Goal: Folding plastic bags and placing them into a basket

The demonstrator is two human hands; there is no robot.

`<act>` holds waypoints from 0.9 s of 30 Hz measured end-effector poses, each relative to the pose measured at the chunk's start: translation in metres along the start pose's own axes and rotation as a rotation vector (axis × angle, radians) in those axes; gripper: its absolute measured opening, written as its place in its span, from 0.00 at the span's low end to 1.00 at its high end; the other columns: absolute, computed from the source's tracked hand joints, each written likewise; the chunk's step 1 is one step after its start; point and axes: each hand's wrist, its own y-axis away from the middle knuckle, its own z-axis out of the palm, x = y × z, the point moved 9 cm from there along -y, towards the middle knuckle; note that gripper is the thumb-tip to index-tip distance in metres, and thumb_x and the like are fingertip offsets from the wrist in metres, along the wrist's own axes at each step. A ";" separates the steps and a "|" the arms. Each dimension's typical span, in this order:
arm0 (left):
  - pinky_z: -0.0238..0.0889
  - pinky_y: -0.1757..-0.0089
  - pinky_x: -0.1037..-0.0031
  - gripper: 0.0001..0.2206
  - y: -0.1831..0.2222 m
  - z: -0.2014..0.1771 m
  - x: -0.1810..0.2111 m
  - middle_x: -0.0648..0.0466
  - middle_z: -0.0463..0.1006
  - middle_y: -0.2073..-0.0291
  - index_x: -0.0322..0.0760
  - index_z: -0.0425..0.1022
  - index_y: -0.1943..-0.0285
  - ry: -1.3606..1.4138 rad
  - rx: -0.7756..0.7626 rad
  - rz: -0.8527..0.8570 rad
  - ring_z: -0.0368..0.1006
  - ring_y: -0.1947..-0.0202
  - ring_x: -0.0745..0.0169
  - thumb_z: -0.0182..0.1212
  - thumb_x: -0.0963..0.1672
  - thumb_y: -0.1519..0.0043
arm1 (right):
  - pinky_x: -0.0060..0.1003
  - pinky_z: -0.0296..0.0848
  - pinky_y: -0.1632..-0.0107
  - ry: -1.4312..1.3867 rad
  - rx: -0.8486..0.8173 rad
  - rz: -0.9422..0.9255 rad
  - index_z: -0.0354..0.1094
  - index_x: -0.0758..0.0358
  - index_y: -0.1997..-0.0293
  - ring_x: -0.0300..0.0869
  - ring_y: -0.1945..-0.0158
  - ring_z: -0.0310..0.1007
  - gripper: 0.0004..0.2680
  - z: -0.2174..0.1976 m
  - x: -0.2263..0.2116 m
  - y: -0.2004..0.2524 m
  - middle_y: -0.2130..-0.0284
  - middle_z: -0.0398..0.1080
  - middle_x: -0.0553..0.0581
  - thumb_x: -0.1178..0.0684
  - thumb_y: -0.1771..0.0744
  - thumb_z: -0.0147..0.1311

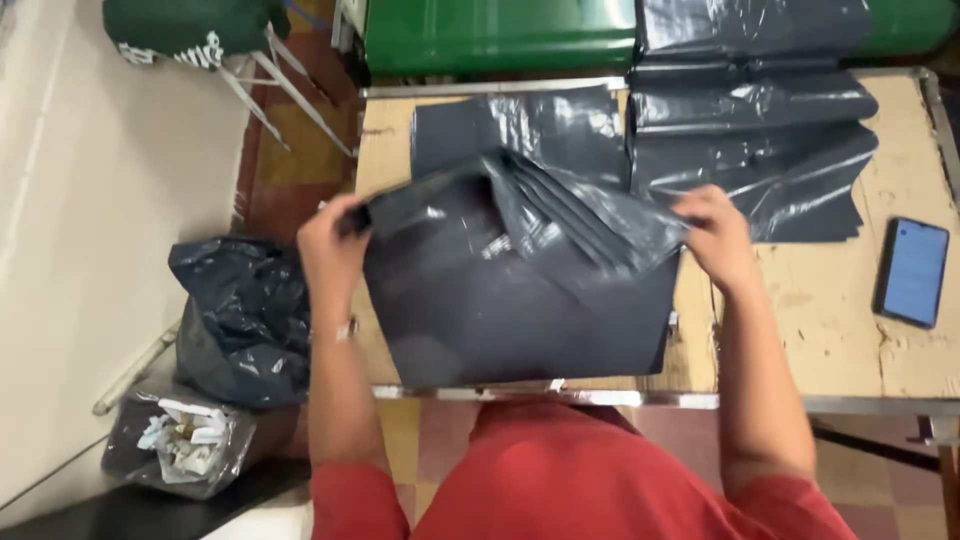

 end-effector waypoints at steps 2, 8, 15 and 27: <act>0.71 0.63 0.53 0.11 -0.042 0.049 -0.053 0.43 0.79 0.71 0.34 0.78 0.60 -0.185 0.024 -0.036 0.78 0.65 0.35 0.72 0.43 0.48 | 0.53 0.69 0.43 -0.019 0.005 0.039 0.75 0.71 0.56 0.64 0.49 0.72 0.11 0.028 0.062 -0.047 0.57 0.71 0.71 0.68 0.41 0.58; 0.70 0.53 0.43 0.21 -0.095 0.188 -0.155 0.40 0.76 0.54 0.27 0.80 0.50 -0.414 -0.161 -0.346 0.72 0.50 0.34 0.69 0.50 0.41 | 0.52 0.74 0.51 0.259 -0.018 0.539 0.79 0.54 0.59 0.56 0.53 0.78 0.09 0.115 0.272 -0.097 0.62 0.77 0.56 0.53 0.41 0.64; 0.70 0.50 0.51 0.18 -0.081 0.234 -0.223 0.44 0.80 0.51 0.38 0.76 0.39 -0.499 -0.149 -0.334 0.75 0.49 0.40 0.64 0.48 0.36 | 0.53 0.75 0.49 0.449 -0.039 0.491 0.77 0.58 0.58 0.60 0.54 0.77 0.11 0.112 0.214 -0.128 0.57 0.72 0.60 0.47 0.39 0.65; 0.70 0.53 0.49 0.21 -0.099 0.253 -0.216 0.47 0.83 0.54 0.45 0.70 0.37 -0.805 -0.257 -0.330 0.79 0.51 0.44 0.60 0.54 0.34 | 0.60 0.76 0.45 0.764 -0.038 0.705 0.59 0.68 0.46 0.69 0.46 0.70 0.27 0.123 0.160 -0.172 0.52 0.65 0.68 0.47 0.42 0.75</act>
